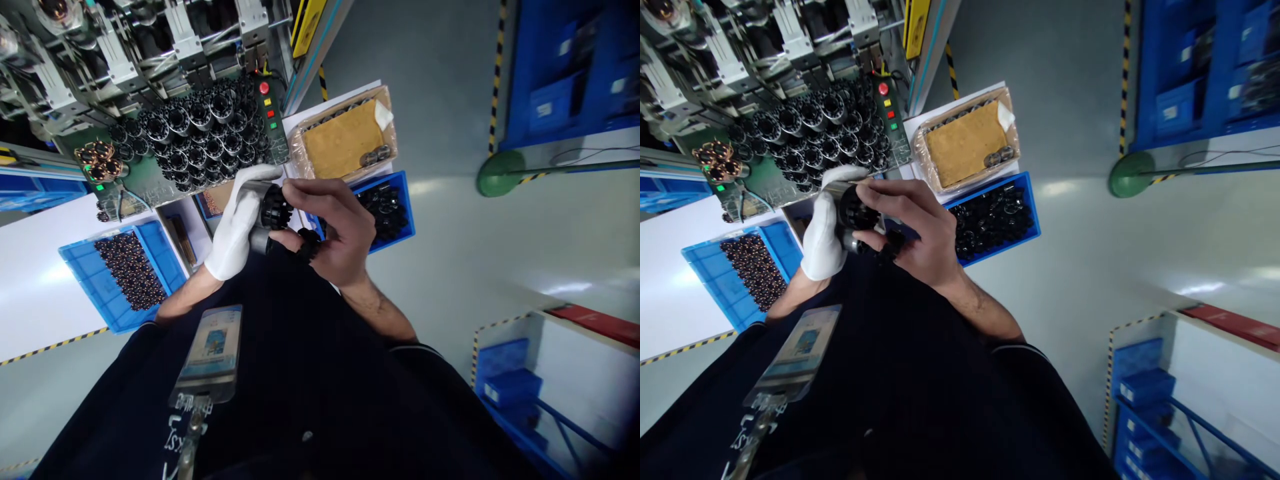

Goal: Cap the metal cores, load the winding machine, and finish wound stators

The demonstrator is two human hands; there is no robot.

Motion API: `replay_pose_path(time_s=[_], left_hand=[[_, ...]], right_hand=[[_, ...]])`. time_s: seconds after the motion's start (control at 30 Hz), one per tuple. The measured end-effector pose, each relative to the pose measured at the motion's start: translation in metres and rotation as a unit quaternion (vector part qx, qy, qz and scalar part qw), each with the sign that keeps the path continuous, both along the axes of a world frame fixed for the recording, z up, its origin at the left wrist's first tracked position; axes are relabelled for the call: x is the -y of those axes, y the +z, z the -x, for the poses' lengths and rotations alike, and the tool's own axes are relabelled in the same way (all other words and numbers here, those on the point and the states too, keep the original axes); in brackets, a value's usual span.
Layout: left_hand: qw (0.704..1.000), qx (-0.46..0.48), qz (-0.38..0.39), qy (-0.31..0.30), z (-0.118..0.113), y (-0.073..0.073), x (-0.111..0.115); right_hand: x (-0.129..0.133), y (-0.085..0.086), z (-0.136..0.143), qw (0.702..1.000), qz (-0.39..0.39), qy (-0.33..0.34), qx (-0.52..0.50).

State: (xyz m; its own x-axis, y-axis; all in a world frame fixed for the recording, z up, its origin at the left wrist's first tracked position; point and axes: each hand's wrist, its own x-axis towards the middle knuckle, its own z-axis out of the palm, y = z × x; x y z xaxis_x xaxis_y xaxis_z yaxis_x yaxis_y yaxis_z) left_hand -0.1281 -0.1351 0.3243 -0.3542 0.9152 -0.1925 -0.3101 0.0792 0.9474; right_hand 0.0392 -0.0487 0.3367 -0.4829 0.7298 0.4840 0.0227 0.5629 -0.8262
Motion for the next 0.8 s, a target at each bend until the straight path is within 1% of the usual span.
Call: replay_pose_path(time_s=[0.17,0.27,0.37,0.43,0.53,0.6,0.7,0.77,0.8], left_hand=[[0.997,-0.061,-0.050,0.003,0.002,-0.009,0.004],[0.994,-0.076,-0.074,-0.002,0.003,-0.015,0.008],[0.993,-0.074,-0.089,-0.008,0.005,-0.024,0.012],[0.994,-0.057,-0.089,0.000,0.004,-0.032,0.013],[0.997,-0.009,-0.076,0.032,-0.002,-0.041,0.011],[0.997,0.051,-0.043,0.036,-0.007,-0.040,0.008],[0.989,0.144,-0.004,0.043,-0.012,-0.032,0.003],[0.985,0.162,0.003,0.065,-0.013,-0.025,0.000],[0.984,0.160,0.008,0.072,-0.012,-0.023,0.000]], right_hand=[[0.002,-0.004,-0.001,1.000,0.001,0.008,-0.011],[0.005,-0.009,-0.001,1.000,0.007,0.003,0.016],[0.009,-0.012,-0.002,0.999,0.009,0.014,0.048],[0.010,-0.009,-0.003,0.998,0.012,0.030,0.062],[0.005,0.003,-0.010,0.994,0.030,0.039,0.098],[-0.002,0.013,-0.017,0.991,0.048,0.033,0.124],[-0.010,0.021,-0.029,0.983,0.045,0.064,0.165],[-0.011,0.022,-0.034,0.979,0.036,0.088,0.178],[-0.009,0.022,-0.035,0.979,0.044,0.091,0.175]])
